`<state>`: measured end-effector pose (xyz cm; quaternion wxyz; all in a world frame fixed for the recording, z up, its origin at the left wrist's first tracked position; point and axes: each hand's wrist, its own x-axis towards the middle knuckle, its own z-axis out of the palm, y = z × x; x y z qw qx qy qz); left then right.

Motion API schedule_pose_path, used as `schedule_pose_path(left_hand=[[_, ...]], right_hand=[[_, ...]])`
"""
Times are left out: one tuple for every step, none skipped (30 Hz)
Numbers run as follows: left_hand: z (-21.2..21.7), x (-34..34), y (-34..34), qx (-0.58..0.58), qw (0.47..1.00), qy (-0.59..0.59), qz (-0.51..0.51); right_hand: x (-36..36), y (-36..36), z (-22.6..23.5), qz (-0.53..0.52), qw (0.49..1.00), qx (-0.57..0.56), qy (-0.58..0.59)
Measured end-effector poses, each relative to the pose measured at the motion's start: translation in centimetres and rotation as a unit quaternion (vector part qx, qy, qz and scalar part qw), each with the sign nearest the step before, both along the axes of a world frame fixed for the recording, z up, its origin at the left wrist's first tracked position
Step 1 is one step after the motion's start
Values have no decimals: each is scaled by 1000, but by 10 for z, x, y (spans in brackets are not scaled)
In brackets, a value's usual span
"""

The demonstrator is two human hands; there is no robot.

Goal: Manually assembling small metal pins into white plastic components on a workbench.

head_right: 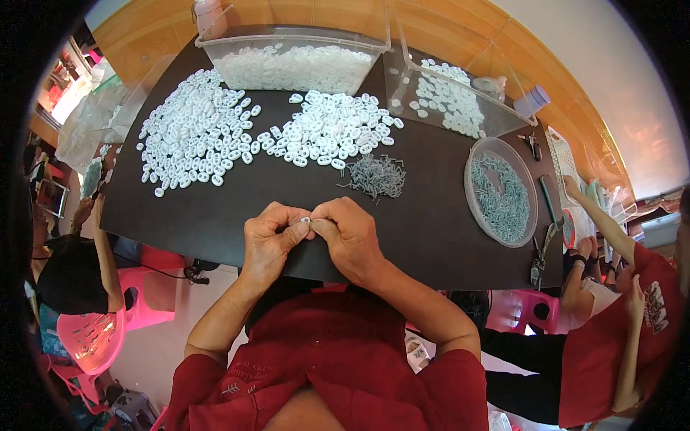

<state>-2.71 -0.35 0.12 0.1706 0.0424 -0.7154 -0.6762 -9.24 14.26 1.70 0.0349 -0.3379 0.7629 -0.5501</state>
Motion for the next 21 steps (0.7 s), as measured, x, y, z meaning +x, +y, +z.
schedule_pose_path(left_hand=[[1,0,0,0,1000,2,0],[2,1,-1,59,998,-21,-4],[3,2,-1,119,992,-45,-8],[2,2,-2,118,992,-42,-8],[-1,2,-4,143,989,-46,-12],[-3,3,-5,167,985,-49,-16],[-3,2,-5,167,985,-47,-19],[-3,3,-5,172,984,-39,-18],[-3,3,-4,177,984,-31,-17],[-3,3,-4,176,984,-29,-19],[-2,3,-5,164,986,-23,-18],[-1,3,-5,152,988,-17,-17],[-1,3,-5,151,988,-16,-16],[-2,3,-5,152,988,-18,-17],[-3,2,-5,153,988,-20,-17],[-4,3,-6,153,988,-20,-15],[-6,3,-6,146,989,-16,-20],[-7,3,-7,139,990,-13,-24],[-7,3,-7,139,990,-12,-24],[-7,3,-7,140,990,-10,-24],[-7,3,-7,140,990,-7,-24]], right_hand=[[-4,3,7,4,1000,12,-1],[-9,5,11,7,1000,24,-2],[-16,5,11,-23,999,9,28],[-25,4,13,-54,997,-5,58],[-34,6,18,-75,993,28,81],[-44,6,19,-75,993,28,83],[-56,7,19,-86,979,71,172],[-65,7,19,-96,955,113,258],[-70,2,19,-104,937,123,309],[-76,-1,15,-106,937,122,310],[-82,-3,10,-112,913,168,353],[-86,-5,6,-119,886,212,395],[-88,-8,2,-118,886,211,396],[-90,-10,-2,-108,876,234,409],[-91,-12,-3,-97,864,256,421],[-91,-14,-2,-96,864,255,422],[-89,-16,0,-91,864,262,420],[-88,-17,0,-85,863,269,418],[-88,-17,1,-86,863,269,419],[-88,-18,1,-77,865,272,414],[-88,-18,1,-69,868,275,409]])
